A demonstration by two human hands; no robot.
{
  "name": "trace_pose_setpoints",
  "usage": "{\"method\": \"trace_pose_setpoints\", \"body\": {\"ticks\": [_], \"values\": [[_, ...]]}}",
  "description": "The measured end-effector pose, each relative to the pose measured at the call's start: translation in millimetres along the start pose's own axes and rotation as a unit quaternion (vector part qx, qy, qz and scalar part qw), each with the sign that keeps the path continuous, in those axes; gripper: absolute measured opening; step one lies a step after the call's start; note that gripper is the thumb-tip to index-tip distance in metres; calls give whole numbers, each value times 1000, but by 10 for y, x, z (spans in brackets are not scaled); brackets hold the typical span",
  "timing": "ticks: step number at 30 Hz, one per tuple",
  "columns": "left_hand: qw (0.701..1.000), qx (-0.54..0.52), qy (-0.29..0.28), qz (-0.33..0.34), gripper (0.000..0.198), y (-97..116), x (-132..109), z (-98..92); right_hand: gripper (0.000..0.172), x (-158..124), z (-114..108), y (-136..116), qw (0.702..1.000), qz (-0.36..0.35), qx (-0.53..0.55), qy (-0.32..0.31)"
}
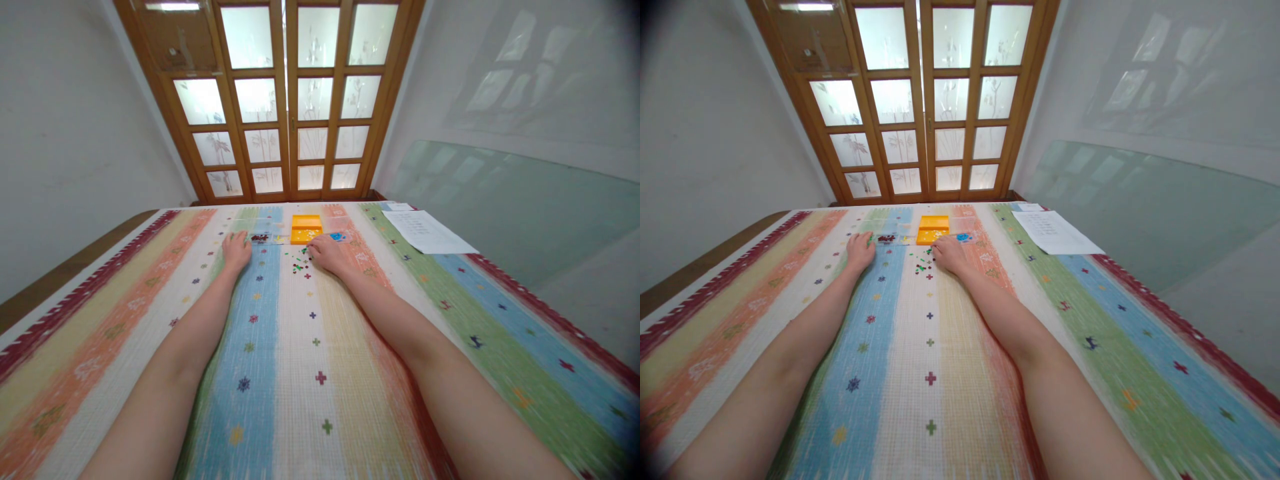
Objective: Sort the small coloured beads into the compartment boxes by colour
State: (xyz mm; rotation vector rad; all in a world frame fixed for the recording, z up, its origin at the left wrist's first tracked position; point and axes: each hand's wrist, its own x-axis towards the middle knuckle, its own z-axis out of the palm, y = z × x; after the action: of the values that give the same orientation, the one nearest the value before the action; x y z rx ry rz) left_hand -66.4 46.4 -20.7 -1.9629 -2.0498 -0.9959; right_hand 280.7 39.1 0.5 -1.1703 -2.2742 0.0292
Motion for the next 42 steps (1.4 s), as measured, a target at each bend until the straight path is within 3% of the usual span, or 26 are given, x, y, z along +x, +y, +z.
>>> {"method": "trace_pose_setpoints", "body": {"ticks": [6, 11, 16, 20, 26, 42], "values": [[999, 0, -32, 37, 48, 157, -45, -42, 26, -4, 16, -23, 997, -41, 5, -62], [984, -14, -76, 159, 42, 368, -116, 6, 25, 1, 24, -29, 996, -40, 12, -81], [948, -39, -149, 279, 42, 611, -245, 75, 27, 6, 64, -32, 993, -95, 23, -65], [921, -57, -183, 338, 41, 763, -317, 47, 28, 2, 69, -50, 996, -64, -23, -61], [910, -76, -200, 355, 39, 856, -328, -53, 29, -5, 59, -57, 997, -44, -42, -52], [907, -66, -198, 366, 38, 880, -335, -85, 30, 10, 163, -42, 986, -134, 60, -81]]}}
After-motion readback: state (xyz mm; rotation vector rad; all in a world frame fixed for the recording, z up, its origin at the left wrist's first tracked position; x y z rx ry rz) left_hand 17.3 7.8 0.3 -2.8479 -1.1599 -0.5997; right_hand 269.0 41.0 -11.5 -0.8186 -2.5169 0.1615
